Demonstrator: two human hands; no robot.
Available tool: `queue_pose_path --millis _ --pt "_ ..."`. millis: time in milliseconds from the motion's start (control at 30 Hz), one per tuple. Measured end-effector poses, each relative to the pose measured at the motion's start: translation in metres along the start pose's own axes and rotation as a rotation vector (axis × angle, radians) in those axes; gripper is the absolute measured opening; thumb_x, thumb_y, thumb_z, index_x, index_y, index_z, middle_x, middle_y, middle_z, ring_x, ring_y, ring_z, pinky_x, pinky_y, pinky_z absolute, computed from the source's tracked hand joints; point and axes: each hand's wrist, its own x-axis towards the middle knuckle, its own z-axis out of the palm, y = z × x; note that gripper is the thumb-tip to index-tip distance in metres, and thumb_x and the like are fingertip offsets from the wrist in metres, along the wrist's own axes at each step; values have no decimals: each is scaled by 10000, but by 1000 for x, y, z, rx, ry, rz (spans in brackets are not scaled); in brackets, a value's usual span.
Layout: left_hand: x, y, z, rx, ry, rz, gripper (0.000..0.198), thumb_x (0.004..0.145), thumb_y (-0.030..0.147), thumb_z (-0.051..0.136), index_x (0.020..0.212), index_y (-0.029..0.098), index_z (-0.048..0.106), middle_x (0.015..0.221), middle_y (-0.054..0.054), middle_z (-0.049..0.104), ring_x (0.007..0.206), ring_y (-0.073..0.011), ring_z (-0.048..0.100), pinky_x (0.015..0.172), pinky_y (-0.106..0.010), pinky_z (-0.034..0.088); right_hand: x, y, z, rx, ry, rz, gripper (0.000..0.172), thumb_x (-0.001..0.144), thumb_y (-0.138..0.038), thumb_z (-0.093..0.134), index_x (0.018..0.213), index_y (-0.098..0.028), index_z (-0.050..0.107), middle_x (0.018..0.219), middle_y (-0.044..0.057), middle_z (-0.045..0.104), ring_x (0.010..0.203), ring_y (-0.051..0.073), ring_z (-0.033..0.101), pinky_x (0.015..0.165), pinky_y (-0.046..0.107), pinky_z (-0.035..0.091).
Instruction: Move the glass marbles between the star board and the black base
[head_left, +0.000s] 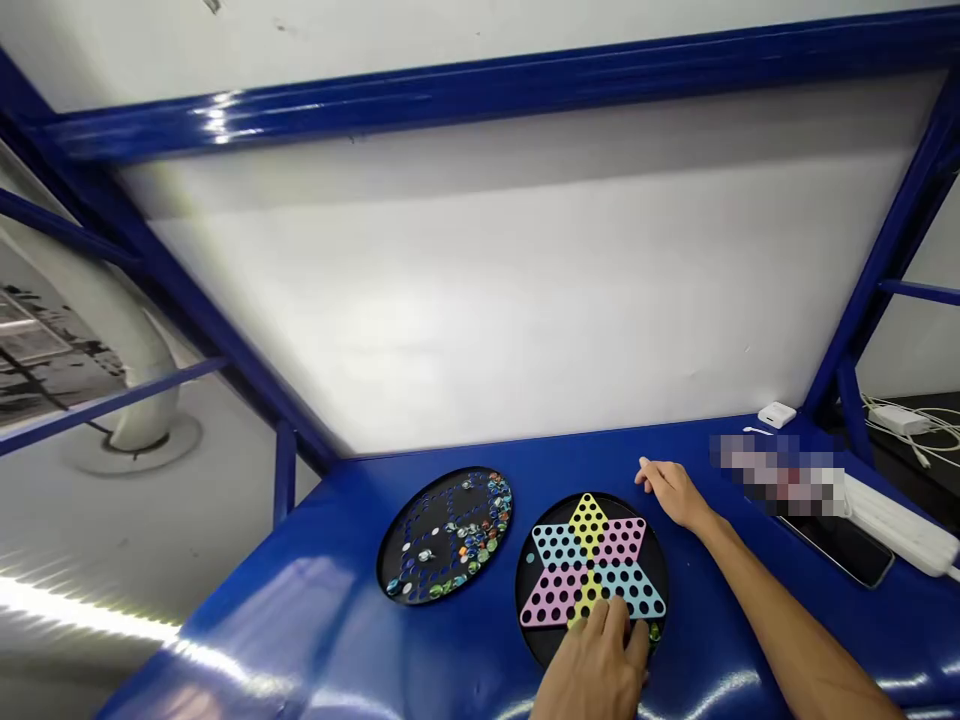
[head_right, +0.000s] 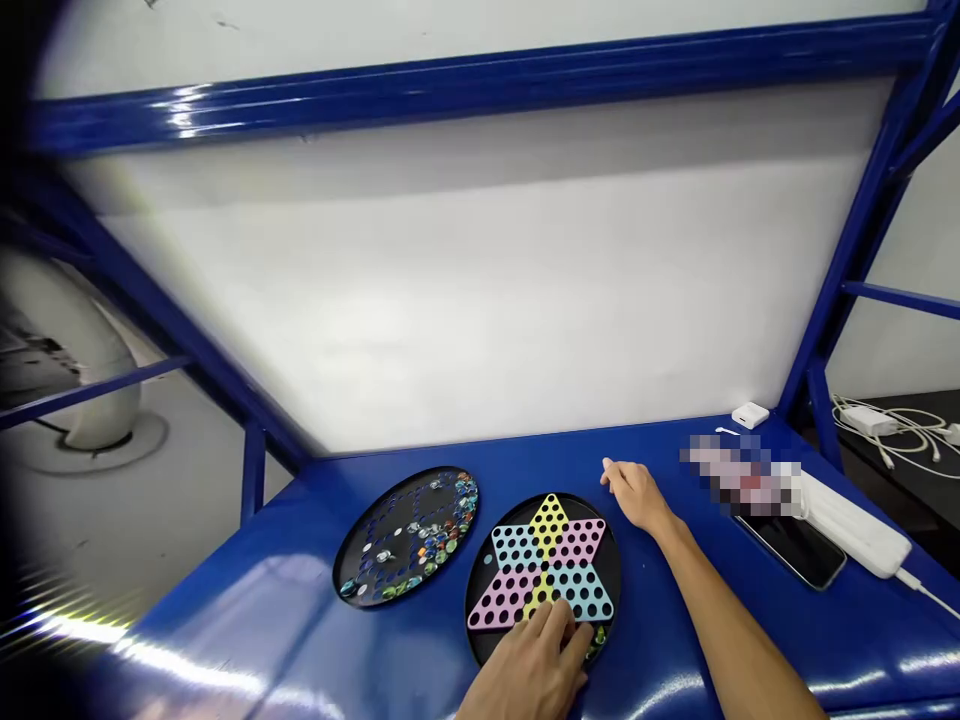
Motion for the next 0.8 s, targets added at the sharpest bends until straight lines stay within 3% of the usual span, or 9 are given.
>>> queue_pose_path --millis 100,333,533,800 --pt "1 -2 4 2 -16 1 277 925 352 596 1169 220 604 1107 -99 637 1004 -276 619 771 -361 518 -1 -1 1 -10 -17 -11 597 963 -591 329 699 -203 698 671 44 679 707 218 659 715 313 464" --pt "7 -3 -13 -53 -57 26 252 925 438 589 1031 213 629 1073 -72 644 917 -242 646 696 -319 492 -2 -2 1 -29 -25 -18 598 963 -597 330 699 -198 688 662 41 669 660 210 634 665 308 441" --pt "8 9 1 87 74 4 245 960 372 516 1103 189 597 1038 -118 648 873 -272 644 622 -334 437 -11 -16 1 -27 -35 -44 593 974 -594 314 710 -206 676 665 42 659 670 211 624 665 307 433" --pt "10 -1 18 151 180 150 184 1004 307 400 1026 198 547 937 -47 650 715 -193 619 537 -317 373 -41 -58 7 95 -42 -161 555 1000 -549 321 763 -192 674 701 37 636 673 185 589 680 299 445"
